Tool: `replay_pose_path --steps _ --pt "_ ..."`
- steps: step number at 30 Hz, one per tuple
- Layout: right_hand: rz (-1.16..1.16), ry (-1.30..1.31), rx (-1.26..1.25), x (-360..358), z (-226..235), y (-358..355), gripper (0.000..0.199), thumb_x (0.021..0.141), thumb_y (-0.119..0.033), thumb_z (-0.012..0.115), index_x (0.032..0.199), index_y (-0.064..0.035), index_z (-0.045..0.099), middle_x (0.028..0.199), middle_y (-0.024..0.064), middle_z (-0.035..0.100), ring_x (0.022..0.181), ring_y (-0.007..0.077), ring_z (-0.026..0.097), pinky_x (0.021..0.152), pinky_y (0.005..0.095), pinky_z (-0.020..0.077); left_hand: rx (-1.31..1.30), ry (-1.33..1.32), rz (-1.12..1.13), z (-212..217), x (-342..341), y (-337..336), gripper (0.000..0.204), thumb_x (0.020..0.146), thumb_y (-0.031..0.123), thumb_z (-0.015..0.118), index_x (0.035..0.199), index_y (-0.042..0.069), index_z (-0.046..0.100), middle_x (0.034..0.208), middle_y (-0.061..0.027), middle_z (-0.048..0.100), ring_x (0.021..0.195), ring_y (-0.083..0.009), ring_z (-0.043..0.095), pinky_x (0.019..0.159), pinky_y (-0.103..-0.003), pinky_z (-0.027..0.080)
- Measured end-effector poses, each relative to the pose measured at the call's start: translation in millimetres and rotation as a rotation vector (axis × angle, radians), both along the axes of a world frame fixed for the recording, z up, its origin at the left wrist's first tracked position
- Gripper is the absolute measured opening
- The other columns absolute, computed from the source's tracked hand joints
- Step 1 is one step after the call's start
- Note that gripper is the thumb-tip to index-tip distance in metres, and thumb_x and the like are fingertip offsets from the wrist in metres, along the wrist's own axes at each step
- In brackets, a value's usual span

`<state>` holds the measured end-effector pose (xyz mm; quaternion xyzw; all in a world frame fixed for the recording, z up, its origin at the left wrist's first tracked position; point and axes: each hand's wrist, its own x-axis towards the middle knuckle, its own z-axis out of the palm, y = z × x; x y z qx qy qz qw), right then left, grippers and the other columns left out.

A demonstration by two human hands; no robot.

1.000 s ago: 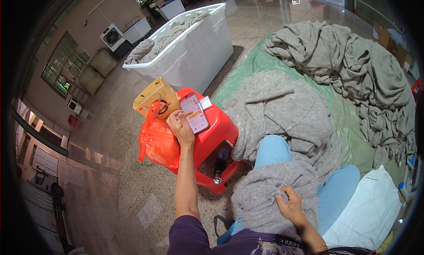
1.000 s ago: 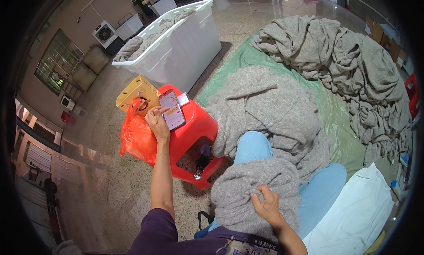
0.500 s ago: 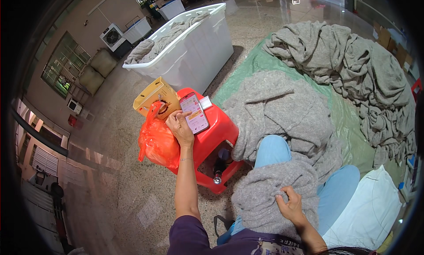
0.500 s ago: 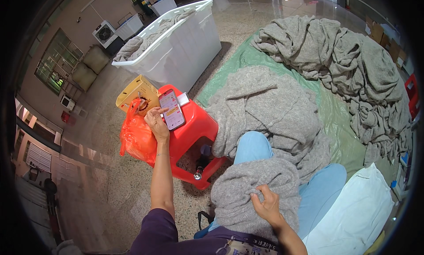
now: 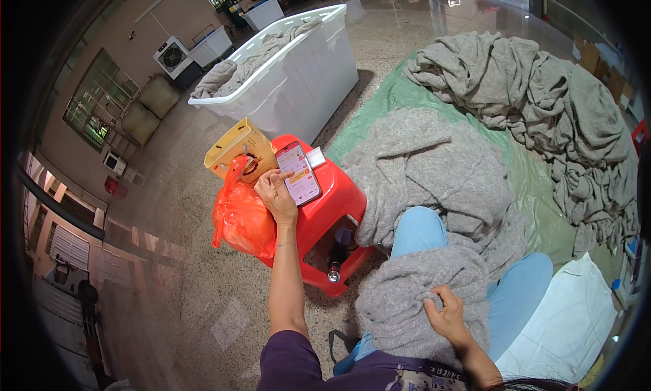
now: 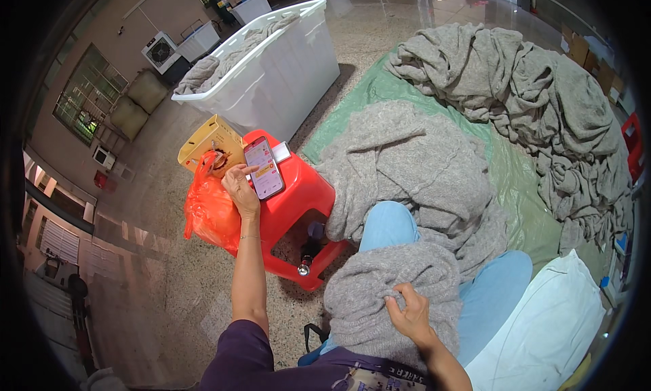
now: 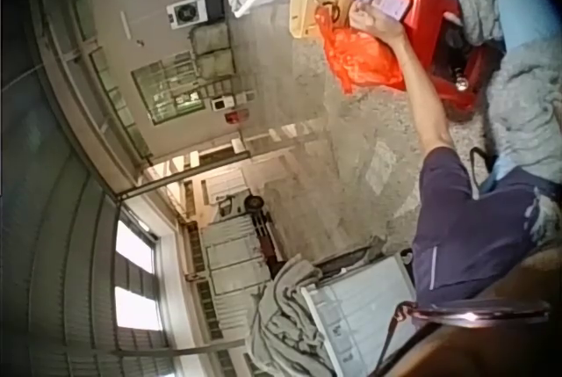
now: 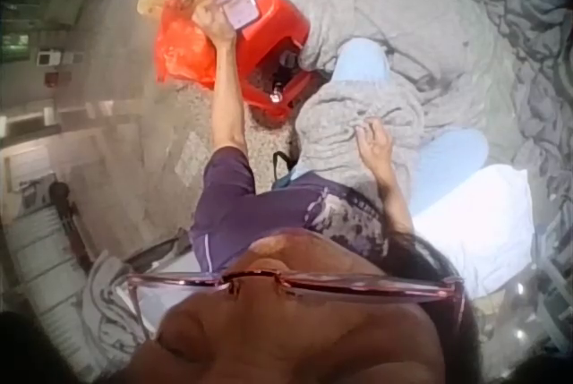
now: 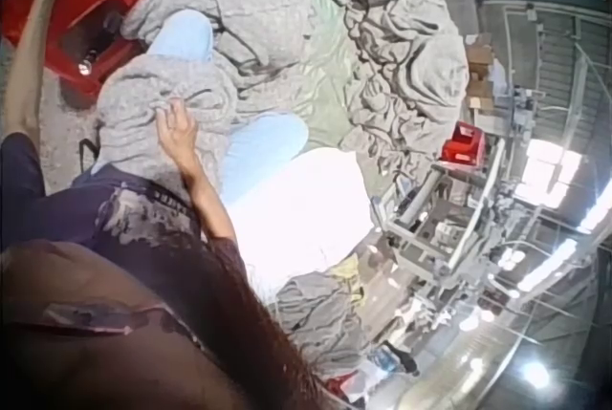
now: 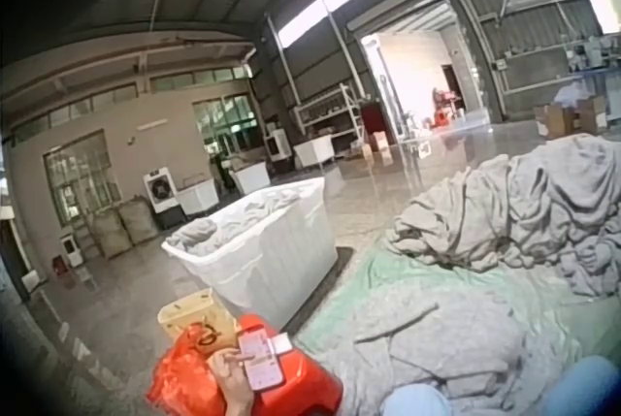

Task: Inspecting and picking through large pieces of grey fabric on a factory floor.

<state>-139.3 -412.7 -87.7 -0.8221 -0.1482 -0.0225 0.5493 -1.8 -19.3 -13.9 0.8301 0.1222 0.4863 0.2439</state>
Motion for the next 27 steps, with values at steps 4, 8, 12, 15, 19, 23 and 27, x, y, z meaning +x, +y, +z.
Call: replay_pose_path --steps 4,8,12,15,19,23,27 --pt "-0.015 -0.013 -0.023 0.2 -0.7 -0.7 0.019 0.075 -0.008 0.068 0.089 -0.0020 0.058 0.070 0.0171 0.061 0.059 0.0326 0.063 0.052 0.0352 0.0469 0.010 0.022 0.012 1.1 0.1 -1.0 0.065 0.101 0.046 0.027 0.080 0.004 0.073 0.096 -0.0087 0.053 0.101 -0.0277 0.043 0.095 -0.038 0.032" --pt "0.001 0.006 -0.015 0.1 -2.1 -0.4 0.019 0.075 -0.008 0.068 0.089 -0.0021 0.058 0.070 0.0169 0.061 0.058 0.0323 0.063 0.052 0.0352 0.0466 0.003 -0.008 0.000 1.6 -0.3 -1.7 0.065 0.102 0.045 0.027 0.079 0.004 0.073 0.095 -0.0089 0.054 0.101 -0.0277 0.043 0.096 -0.038 0.032" --pt "-0.005 -0.018 -0.003 0.2 -2.7 0.2 0.019 0.075 -0.008 0.068 0.089 -0.0023 0.058 0.069 0.0165 0.060 0.056 0.0317 0.062 0.051 0.0349 0.0458 0.006 -0.008 0.010 0.5 0.2 0.4 0.064 0.102 0.043 0.026 0.081 0.004 0.072 0.095 -0.0090 0.055 0.101 -0.0274 0.044 0.095 -0.038 0.032" --pt "-0.005 -0.026 0.004 0.5 -2.2 0.2 0.018 0.075 -0.008 0.068 0.089 -0.0023 0.058 0.068 0.0163 0.060 0.055 0.0312 0.061 0.050 0.0347 0.0454 -0.007 -0.031 0.035 -1.1 1.5 3.0 0.059 0.102 0.042 0.026 0.086 0.004 0.068 0.093 -0.0094 0.057 0.099 -0.0273 0.045 0.094 -0.038 0.033" --pt "-0.025 -0.012 -0.006 0.3 -1.2 0.1 0.018 0.075 -0.009 0.069 0.089 -0.0022 0.058 0.066 0.0160 0.059 0.052 0.0296 0.060 0.049 0.0344 0.0445 -0.024 -0.017 0.065 -3.4 2.2 5.1 0.053 0.103 0.040 0.026 0.090 0.004 0.063 0.092 -0.0100 0.059 0.097 -0.0277 0.047 0.091 -0.038 0.035" --pt "-0.009 -0.019 -0.003 0.6 -1.6 0.8 0.018 0.075 -0.009 0.069 0.088 -0.0022 0.058 0.065 0.0161 0.059 0.050 0.0288 0.059 0.048 0.0346 0.0438 -0.007 -0.039 0.064 -4.1 2.2 6.0 0.054 0.103 0.039 0.025 0.091 0.004 0.064 0.093 -0.0101 0.059 0.097 -0.0278 0.047 0.091 -0.038 0.035" --pt "-0.012 -0.041 0.011 0.9 -2.8 0.8 0.019 0.075 -0.009 0.069 0.088 -0.0023 0.057 0.066 0.0166 0.060 0.050 0.0294 0.059 0.047 0.0349 0.0435 -0.004 -0.039 0.059 -4.0 2.5 6.8 0.054 0.103 0.040 0.025 0.091 0.004 0.064 0.093 -0.0101 0.059 0.097 -0.0278 0.047 0.091 -0.038 0.034"
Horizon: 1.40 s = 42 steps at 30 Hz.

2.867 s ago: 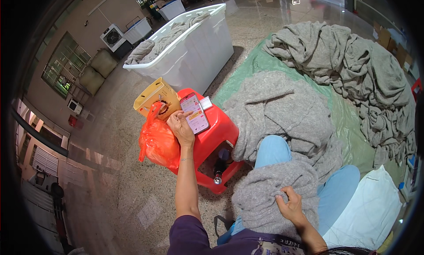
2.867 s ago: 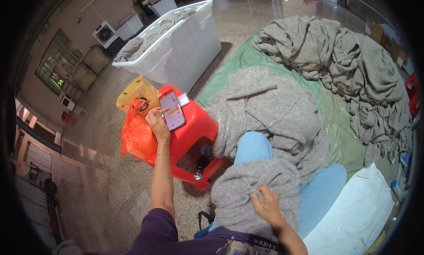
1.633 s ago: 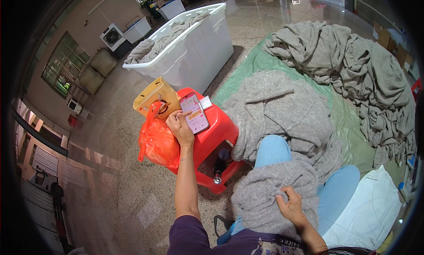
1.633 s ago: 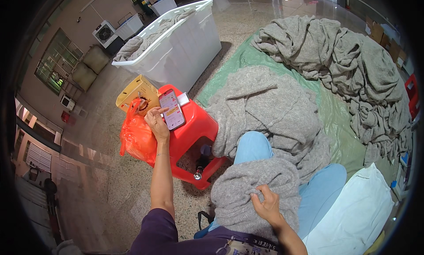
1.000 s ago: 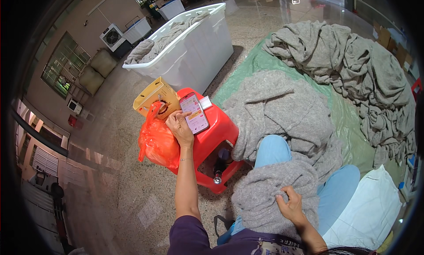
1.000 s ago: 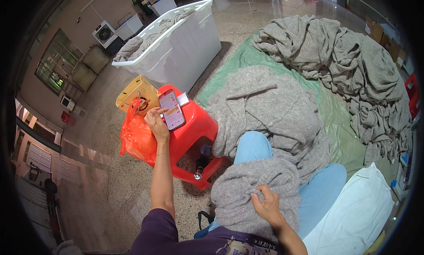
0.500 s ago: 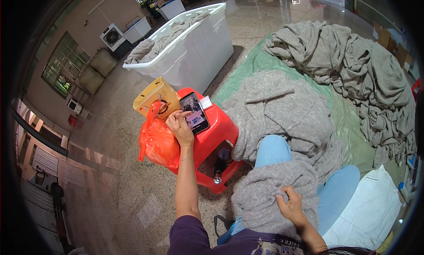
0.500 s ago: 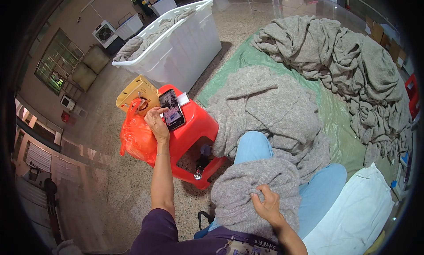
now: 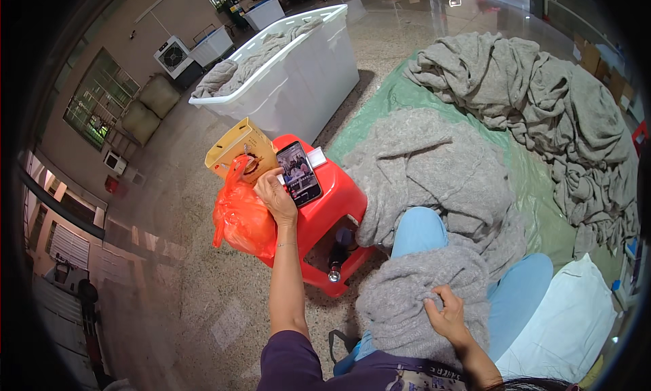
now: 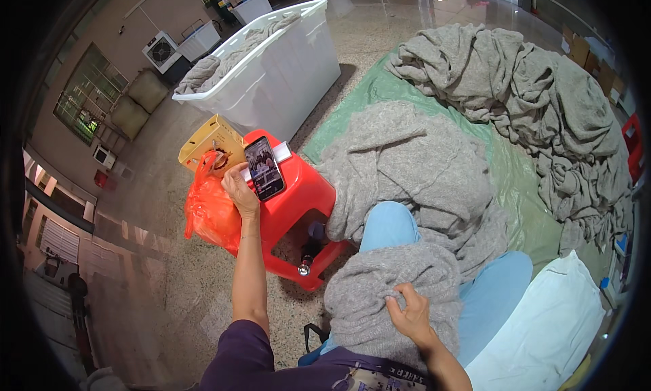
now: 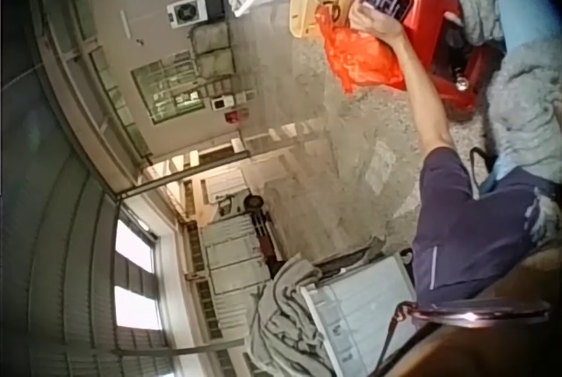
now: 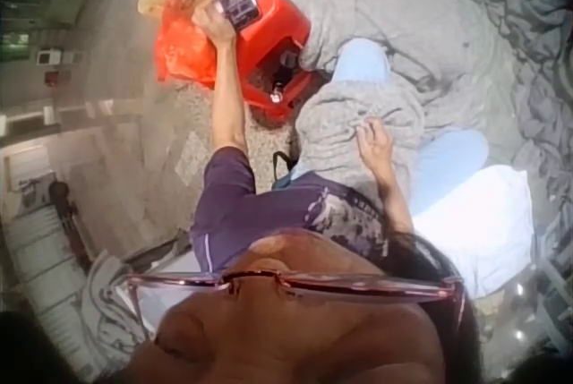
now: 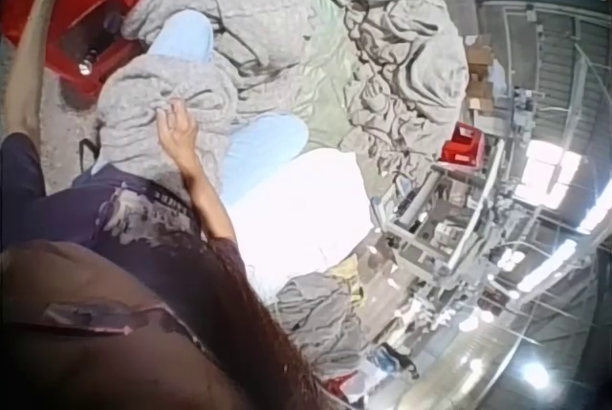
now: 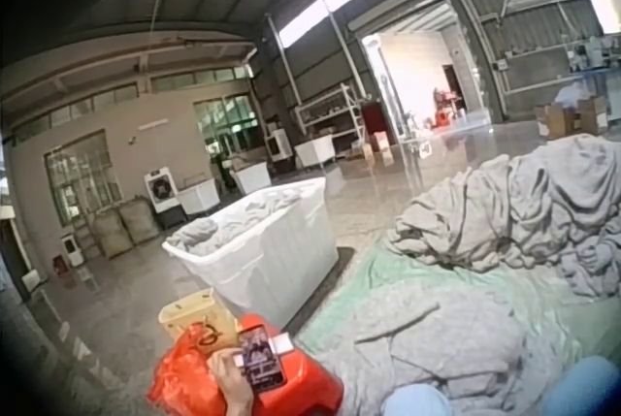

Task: Inspecting and picking through large pieces of grey fabric on a factory floor.

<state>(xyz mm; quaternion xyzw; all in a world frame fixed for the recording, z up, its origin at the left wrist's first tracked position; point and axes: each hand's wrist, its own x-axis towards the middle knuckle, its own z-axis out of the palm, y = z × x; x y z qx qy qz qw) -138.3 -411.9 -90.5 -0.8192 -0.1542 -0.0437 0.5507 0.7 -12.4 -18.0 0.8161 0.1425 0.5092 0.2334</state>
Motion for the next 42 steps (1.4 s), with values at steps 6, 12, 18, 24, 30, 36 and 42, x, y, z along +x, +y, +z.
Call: replay_pose_path --steps 6,12,18,24,30,36,42 --pt "0.007 -0.013 -0.002 0 -1 -1 0.019 0.075 -0.008 0.068 0.089 -0.0022 0.057 0.066 0.0169 0.060 0.049 0.0296 0.058 0.047 0.0348 0.0432 -0.014 0.003 -0.005 -1 0 0 0.056 0.103 0.041 0.024 0.090 0.004 0.064 0.093 -0.0098 0.059 0.098 -0.0275 0.046 0.092 -0.037 0.034" --pt "0.003 0.000 -0.004 0 -2 0 0.019 0.075 -0.009 0.068 0.089 -0.0023 0.057 0.065 0.0160 0.059 0.047 0.0266 0.057 0.046 0.0341 0.0420 -0.019 0.004 -0.016 0 0 -1 0.057 0.103 0.042 0.023 0.089 0.004 0.064 0.092 -0.0094 0.059 0.098 -0.0274 0.046 0.092 -0.037 0.034" --pt "0.008 0.053 -0.018 -1 0 -2 0.019 0.076 -0.009 0.068 0.090 -0.0015 0.057 0.065 0.0148 0.058 0.052 0.0249 0.057 0.050 0.0330 0.0432 -0.002 0.036 -0.034 1 -1 -1 0.057 0.103 0.042 0.024 0.091 0.004 0.065 0.093 -0.0091 0.058 0.099 -0.0273 0.045 0.093 -0.037 0.034" --pt "0.022 0.068 -0.057 0 4 -2 0.019 0.076 -0.010 0.068 0.089 -0.0020 0.058 0.064 0.0142 0.057 0.049 0.0235 0.056 0.049 0.0321 0.0426 0.099 0.204 0.000 10 17 7 0.030 0.098 0.026 0.042 0.100 0.011 0.068 0.095 -0.0096 0.054 0.095 -0.0280 0.046 0.089 -0.037 0.037" --pt "0.023 0.047 -0.064 2 5 1 0.018 0.076 -0.011 0.068 0.089 -0.0029 0.058 0.063 0.0149 0.059 0.046 0.0259 0.056 0.045 0.0336 0.0422 0.396 0.382 0.038 27 40 18 0.046 0.067 -0.006 0.053 0.105 0.016 0.068 0.088 -0.0109 0.049 0.089 -0.0302 0.047 0.079 -0.040 0.042" --pt "0.019 0.047 -0.066 2 4 0 0.018 0.076 -0.011 0.068 0.089 -0.0029 0.058 0.064 0.0154 0.059 0.047 0.0274 0.057 0.046 0.0341 0.0428 0.336 0.290 0.047 25 36 24 0.046 0.066 -0.007 0.052 0.104 0.012 0.068 0.090 -0.0121 0.049 0.088 -0.0310 0.047 0.080 -0.041 0.042" --pt "0.018 0.038 -0.054 3 2 1 0.018 0.076 -0.011 0.068 0.089 -0.0029 0.058 0.064 0.0156 0.059 0.049 0.0281 0.058 0.047 0.0346 0.0433 0.226 0.241 0.088 16 27 27 0.045 0.065 -0.009 0.050 0.103 0.009 0.068 0.090 -0.0136 0.048 0.089 -0.0316 0.047 0.083 -0.041 0.042"
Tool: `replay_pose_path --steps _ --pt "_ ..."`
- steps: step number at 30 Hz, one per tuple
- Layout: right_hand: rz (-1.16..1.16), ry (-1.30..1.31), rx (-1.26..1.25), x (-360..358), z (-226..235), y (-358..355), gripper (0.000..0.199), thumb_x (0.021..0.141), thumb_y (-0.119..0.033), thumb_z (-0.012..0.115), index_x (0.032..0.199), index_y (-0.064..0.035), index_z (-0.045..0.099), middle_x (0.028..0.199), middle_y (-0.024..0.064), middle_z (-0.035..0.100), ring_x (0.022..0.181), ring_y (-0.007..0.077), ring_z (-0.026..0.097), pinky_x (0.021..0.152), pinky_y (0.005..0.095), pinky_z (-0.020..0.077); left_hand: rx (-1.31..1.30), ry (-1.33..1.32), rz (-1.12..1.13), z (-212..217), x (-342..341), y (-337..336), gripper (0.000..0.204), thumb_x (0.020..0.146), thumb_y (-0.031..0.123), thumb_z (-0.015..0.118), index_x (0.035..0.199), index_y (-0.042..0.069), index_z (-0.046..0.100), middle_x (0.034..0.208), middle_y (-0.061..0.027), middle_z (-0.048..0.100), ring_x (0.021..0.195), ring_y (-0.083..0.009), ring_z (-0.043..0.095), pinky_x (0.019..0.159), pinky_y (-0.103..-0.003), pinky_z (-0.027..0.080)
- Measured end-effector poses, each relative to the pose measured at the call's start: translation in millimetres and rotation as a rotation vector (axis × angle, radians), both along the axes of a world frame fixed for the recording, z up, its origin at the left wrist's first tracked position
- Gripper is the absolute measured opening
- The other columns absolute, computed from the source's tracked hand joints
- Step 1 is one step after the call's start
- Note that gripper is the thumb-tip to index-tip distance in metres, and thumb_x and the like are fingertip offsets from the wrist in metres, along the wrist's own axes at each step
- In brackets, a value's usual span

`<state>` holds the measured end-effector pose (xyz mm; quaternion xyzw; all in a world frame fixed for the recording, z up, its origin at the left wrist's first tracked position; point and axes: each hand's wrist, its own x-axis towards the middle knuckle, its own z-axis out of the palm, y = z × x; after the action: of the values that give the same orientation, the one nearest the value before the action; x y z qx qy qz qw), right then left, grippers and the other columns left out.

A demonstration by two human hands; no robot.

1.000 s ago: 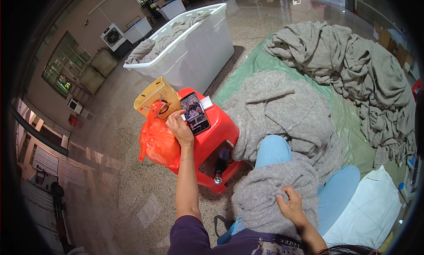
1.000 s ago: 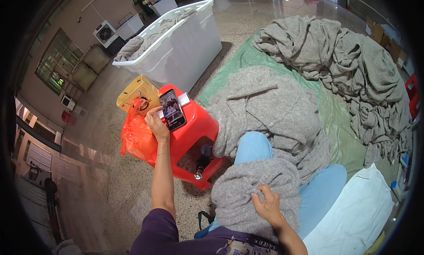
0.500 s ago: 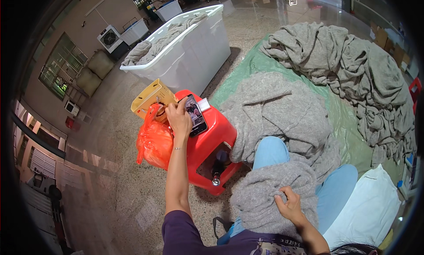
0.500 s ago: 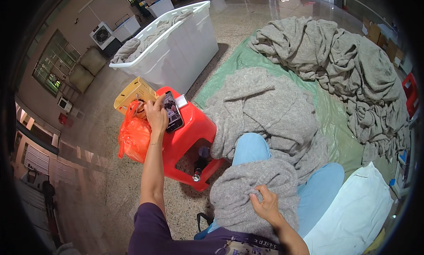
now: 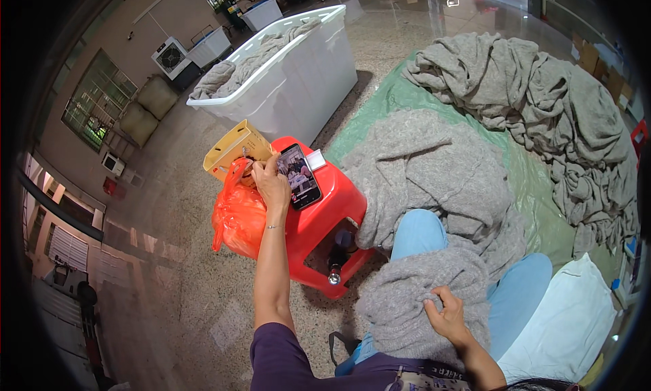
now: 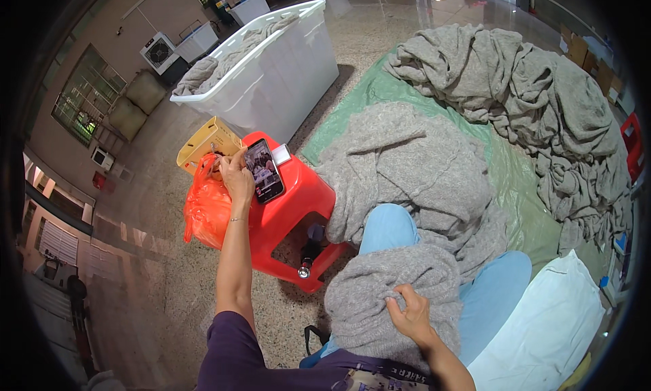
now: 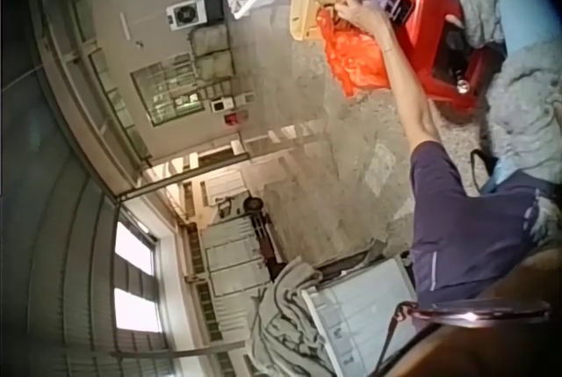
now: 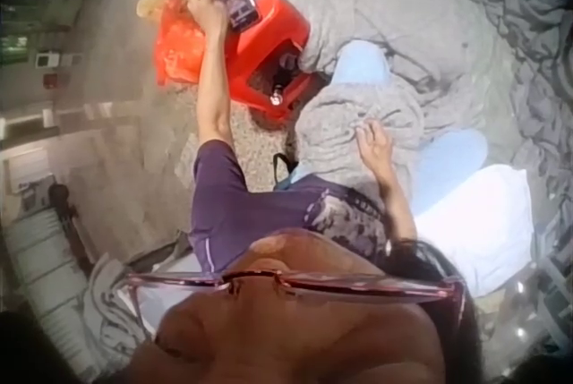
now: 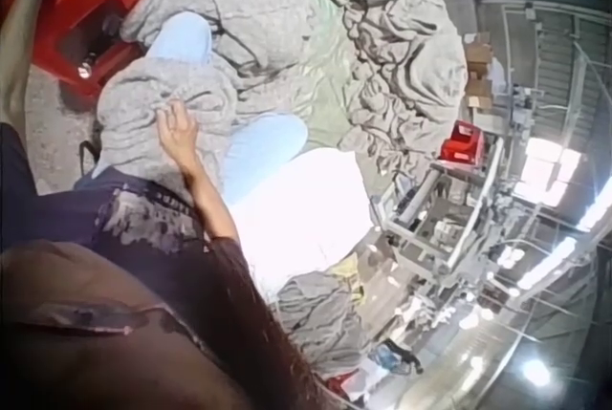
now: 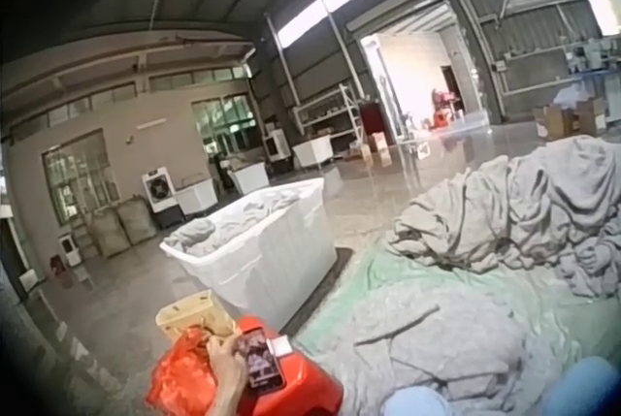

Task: Inspecting and picking through large pieces of grey fabric on a factory floor.

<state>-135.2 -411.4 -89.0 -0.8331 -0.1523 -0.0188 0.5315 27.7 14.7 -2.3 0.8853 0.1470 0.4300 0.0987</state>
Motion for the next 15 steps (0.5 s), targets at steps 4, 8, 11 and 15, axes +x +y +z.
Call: replay_pose_path --steps 4,8,11,15 --pt "-0.023 -0.013 0.014 0 0 1 0.018 0.076 -0.011 0.068 0.089 -0.0030 0.058 0.063 0.0156 0.059 0.048 0.0279 0.058 0.047 0.0344 0.0430 -0.024 0.121 0.019 1 -1 -1 0.046 0.065 -0.008 0.051 0.103 0.011 0.068 0.090 -0.0132 0.048 0.090 -0.0309 0.047 0.084 -0.040 0.042" --pt "-0.004 0.037 -0.012 0 1 0 0.018 0.076 -0.010 0.068 0.089 -0.0029 0.058 0.063 0.0157 0.058 0.048 0.0277 0.057 0.047 0.0341 0.0429 -0.002 0.090 -0.002 2 3 -6 0.047 0.065 -0.008 0.051 0.103 0.013 0.069 0.089 -0.0125 0.048 0.089 -0.0305 0.047 0.083 -0.039 0.042" --pt "-0.006 -0.005 0.021 0 1 1 0.017 0.076 -0.010 0.068 0.089 -0.0029 0.059 0.062 0.0157 0.058 0.047 0.0276 0.057 0.046 0.0339 0.0427 0.032 0.085 -0.008 3 8 -8 0.052 0.064 -0.011 0.047 0.103 0.014 0.070 0.086 -0.0107 0.046 0.087 -0.0289 0.046 0.082 -0.038 0.042" --pt "-0.010 0.018 0.004 0 0 1 0.017 0.076 -0.011 0.068 0.088 -0.0028 0.059 0.061 0.0158 0.058 0.047 0.0277 0.057 0.046 0.0339 0.0427 0.064 0.078 -0.017 4 11 -9 0.050 0.064 -0.009 0.050 0.102 0.016 0.070 0.086 -0.0106 0.046 0.086 -0.0290 0.046 0.080 -0.038 0.042"
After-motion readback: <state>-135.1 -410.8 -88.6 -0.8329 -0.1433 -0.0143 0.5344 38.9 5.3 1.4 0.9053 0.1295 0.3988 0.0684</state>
